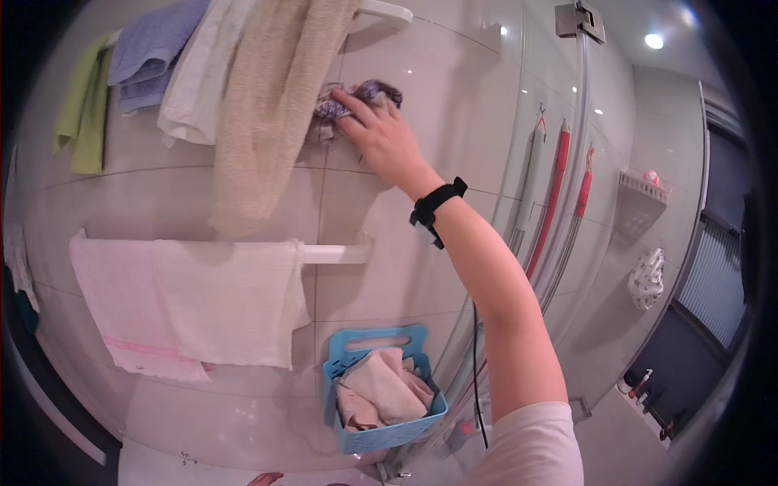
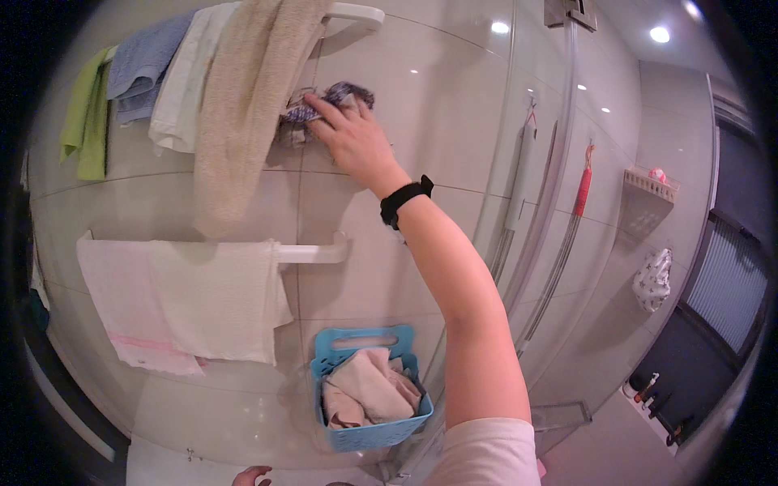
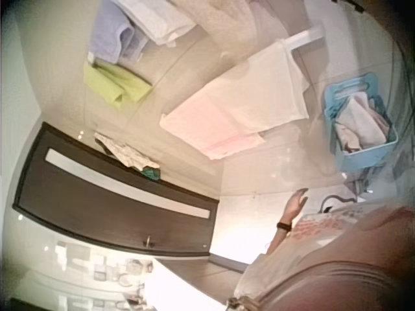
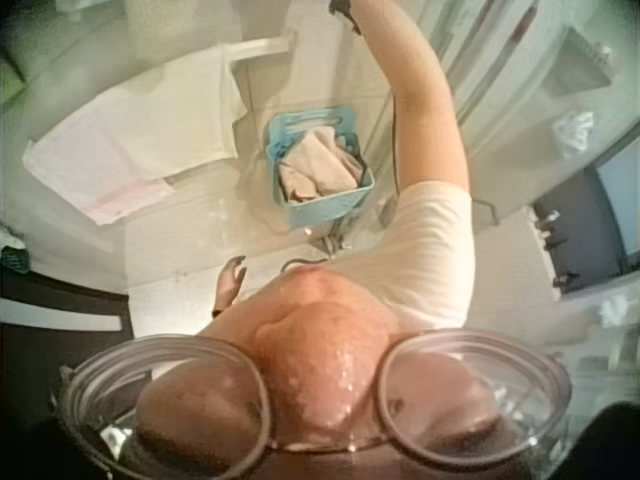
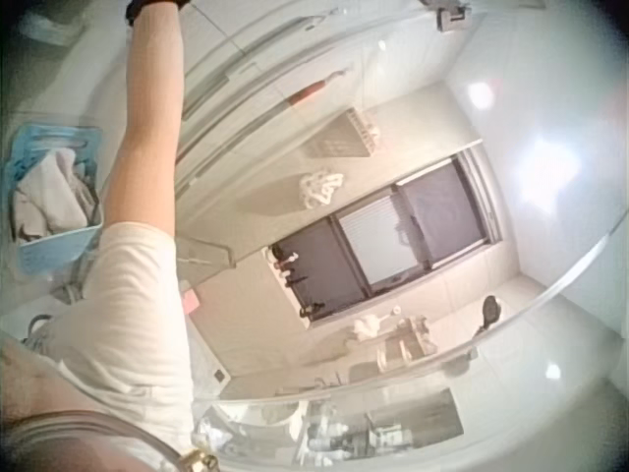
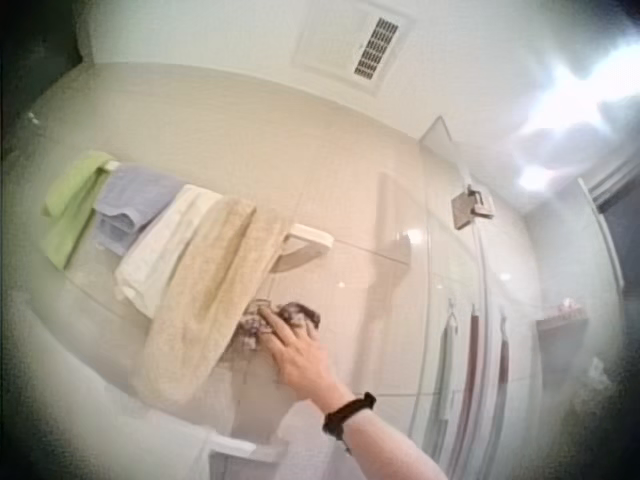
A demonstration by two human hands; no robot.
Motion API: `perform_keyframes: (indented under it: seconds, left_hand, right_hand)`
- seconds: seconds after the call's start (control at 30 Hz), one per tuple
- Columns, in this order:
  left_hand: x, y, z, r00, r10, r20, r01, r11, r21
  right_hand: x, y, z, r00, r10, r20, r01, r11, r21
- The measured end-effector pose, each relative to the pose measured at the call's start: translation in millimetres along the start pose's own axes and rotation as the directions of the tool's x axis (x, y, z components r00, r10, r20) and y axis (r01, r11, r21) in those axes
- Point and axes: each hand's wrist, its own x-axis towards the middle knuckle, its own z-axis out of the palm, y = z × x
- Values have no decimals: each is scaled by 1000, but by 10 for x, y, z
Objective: The person wipes a kitchen counter, a glass cabinet door, a wooden door, and bathroom wall tiles with a cloth.
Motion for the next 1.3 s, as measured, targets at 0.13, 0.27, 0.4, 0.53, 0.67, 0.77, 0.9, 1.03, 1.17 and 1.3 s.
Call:
perform_keyframes:
  seconds: [0.13,0.27,0.4,0.53,0.67,0.77,0.9,1.03,1.17,1.3]
  left_hand:
    - [276,239,349,998,-23,-54,18,996,-83]
    - [89,58,601,993,-92,-67,88,994,-57]
    - [-292,164,598,940,-280,-197,262,959,-110]
    - [-584,-287,973,878,-377,-295,242,881,-406]
    - [-716,-559,1106,836,-516,-189,336,753,-566]
    - [-576,-447,932,873,-481,-77,391,785,-480]
    - [-409,-690,889,956,-293,-31,242,842,-481]
    - [-132,-208,429,997,-64,44,72,973,-220]
    - [-54,-403,532,988,75,134,-72,997,-32]
    - [-141,-227,429,997,50,55,-48,998,-31]
  right_hand:
    - [-163,706,-99,970,184,-158,-196,979,-60]
    - [-220,1387,-65,896,212,-390,-223,975,18]
    - [-82,1940,-190,854,368,-368,-451,876,-172]
    - [-153,2332,-278,717,547,-432,-678,692,-249]
    - [-142,2083,-273,513,751,-417,-855,492,-166]
    - [-340,1906,-221,532,727,-435,-847,468,-253]
    - [-808,1576,-194,606,693,-390,-795,506,-336]
    - [-1478,889,-147,658,690,-301,-753,591,-290]
    - [-2238,-139,-65,693,716,-83,-717,673,-183]
    - [-2832,-858,-38,746,648,152,-644,761,-83]
